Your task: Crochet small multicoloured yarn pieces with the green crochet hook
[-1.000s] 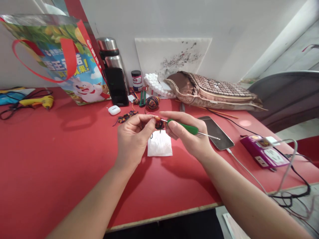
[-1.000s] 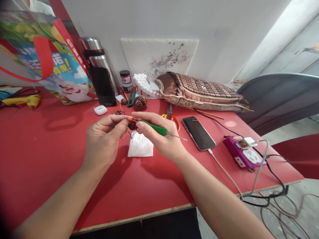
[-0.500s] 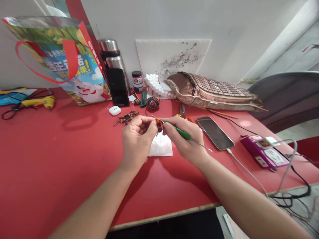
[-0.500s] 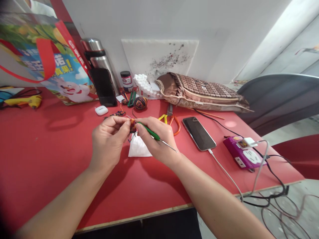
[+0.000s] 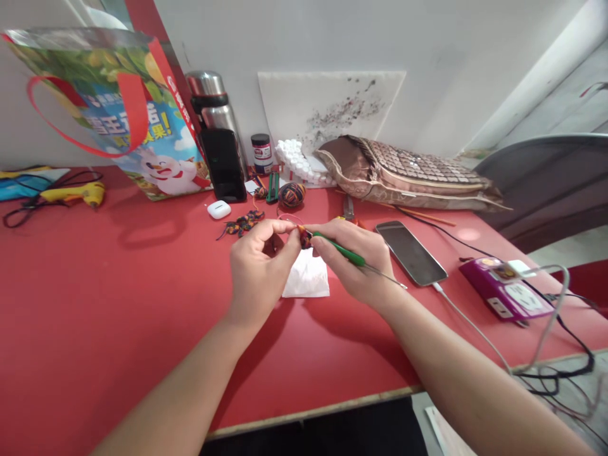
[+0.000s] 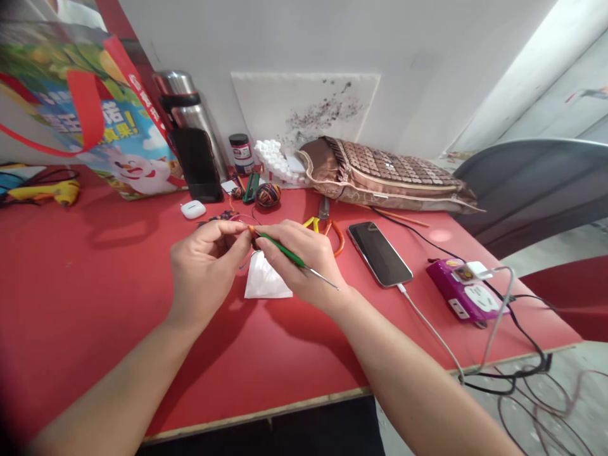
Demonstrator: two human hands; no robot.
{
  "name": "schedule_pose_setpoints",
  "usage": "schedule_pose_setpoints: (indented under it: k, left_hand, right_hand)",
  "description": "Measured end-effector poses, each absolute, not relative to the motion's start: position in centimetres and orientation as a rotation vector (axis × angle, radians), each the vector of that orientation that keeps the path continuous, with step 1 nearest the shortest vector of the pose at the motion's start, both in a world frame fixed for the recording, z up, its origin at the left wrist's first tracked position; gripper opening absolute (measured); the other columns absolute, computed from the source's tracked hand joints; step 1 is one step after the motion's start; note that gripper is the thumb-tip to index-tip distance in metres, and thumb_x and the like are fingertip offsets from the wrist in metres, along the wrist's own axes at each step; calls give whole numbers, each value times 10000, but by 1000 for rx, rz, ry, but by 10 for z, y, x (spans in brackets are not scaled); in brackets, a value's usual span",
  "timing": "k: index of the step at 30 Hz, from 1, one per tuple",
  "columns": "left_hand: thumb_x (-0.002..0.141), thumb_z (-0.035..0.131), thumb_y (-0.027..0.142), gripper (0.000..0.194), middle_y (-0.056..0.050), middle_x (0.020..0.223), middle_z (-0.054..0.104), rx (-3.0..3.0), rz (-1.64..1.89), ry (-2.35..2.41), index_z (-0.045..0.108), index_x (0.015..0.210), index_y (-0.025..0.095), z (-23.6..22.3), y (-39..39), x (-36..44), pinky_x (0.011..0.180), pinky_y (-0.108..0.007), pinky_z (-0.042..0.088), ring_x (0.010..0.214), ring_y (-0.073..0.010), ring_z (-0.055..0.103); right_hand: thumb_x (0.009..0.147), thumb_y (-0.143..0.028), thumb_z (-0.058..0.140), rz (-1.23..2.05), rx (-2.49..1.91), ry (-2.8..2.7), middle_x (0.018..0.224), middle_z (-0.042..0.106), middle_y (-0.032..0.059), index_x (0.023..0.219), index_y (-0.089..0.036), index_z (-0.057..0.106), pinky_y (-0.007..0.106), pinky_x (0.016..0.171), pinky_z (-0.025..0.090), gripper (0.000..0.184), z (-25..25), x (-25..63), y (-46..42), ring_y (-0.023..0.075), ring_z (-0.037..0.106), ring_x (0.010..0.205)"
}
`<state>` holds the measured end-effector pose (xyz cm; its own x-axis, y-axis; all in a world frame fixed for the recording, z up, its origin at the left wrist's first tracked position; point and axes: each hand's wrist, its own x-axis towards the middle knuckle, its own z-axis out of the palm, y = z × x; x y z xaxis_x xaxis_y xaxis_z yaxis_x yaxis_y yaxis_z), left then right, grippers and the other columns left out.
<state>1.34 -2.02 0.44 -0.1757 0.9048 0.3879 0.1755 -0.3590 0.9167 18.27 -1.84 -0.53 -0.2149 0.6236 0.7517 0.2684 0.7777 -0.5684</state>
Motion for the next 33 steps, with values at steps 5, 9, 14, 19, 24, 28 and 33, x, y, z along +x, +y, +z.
schedule_pose_setpoints:
  k: [5,9,14,19,24,28,33]
  left_hand:
    - [813,805,245,38,46,551,601,1496,1611,1230,808,791,215,5,-23,17,463,-207,388,487,-82,472]
    - [834,788,211,41,42,566,664,1326,1575,1094,772,797,211,5,-23,21,475,-202,471,465,-87,554]
    - [832,800,208,109,35,614,719,1225,1555,992,697,797,210,6,-23,23,497,-220,558,473,-113,650]
    - [842,828,252,164,45,668,720,1163,1506,991,667,828,221,9,-24,24,502,-235,565,469,-109,647]
    - [841,823,280,158,29,661,708,1170,1391,925,680,838,213,6,-20,22,501,-248,546,496,-124,650]
    - [809,810,238,100,27,601,671,1207,1379,1021,714,796,211,3,-18,18,513,-221,483,521,-111,611]
    - [741,820,249,90,8,657,686,1251,1356,1127,741,735,206,4,-16,14,555,-239,467,593,-121,591]
  right_hand:
    - [1052,-224,705,304,-726,-1727,1059,808,90,1209,-221,819,326,813,658,194,-11,176,-20,180,777,911]
    - [1055,-224,692,354,-774,-1643,1074,792,90,1151,-235,827,348,816,668,166,-15,171,-20,188,782,921]
    - [1031,-208,721,325,-783,-1626,1024,799,75,1102,-231,829,333,819,657,132,-17,169,-19,177,766,896]
    - [1030,-224,714,321,-808,-1654,1039,810,83,1132,-258,830,356,849,660,158,-17,169,-20,201,773,938]
    - [1024,-225,712,375,-811,-1646,1052,817,74,1130,-266,830,361,841,654,164,-16,172,-19,201,771,928]
    - [979,-187,735,547,-846,-1596,1000,820,53,1030,-243,817,336,800,623,111,-14,174,-18,184,760,889]
    - [892,-136,709,728,-867,-1551,863,761,5,928,-214,751,280,669,530,96,-14,173,-16,132,663,720]
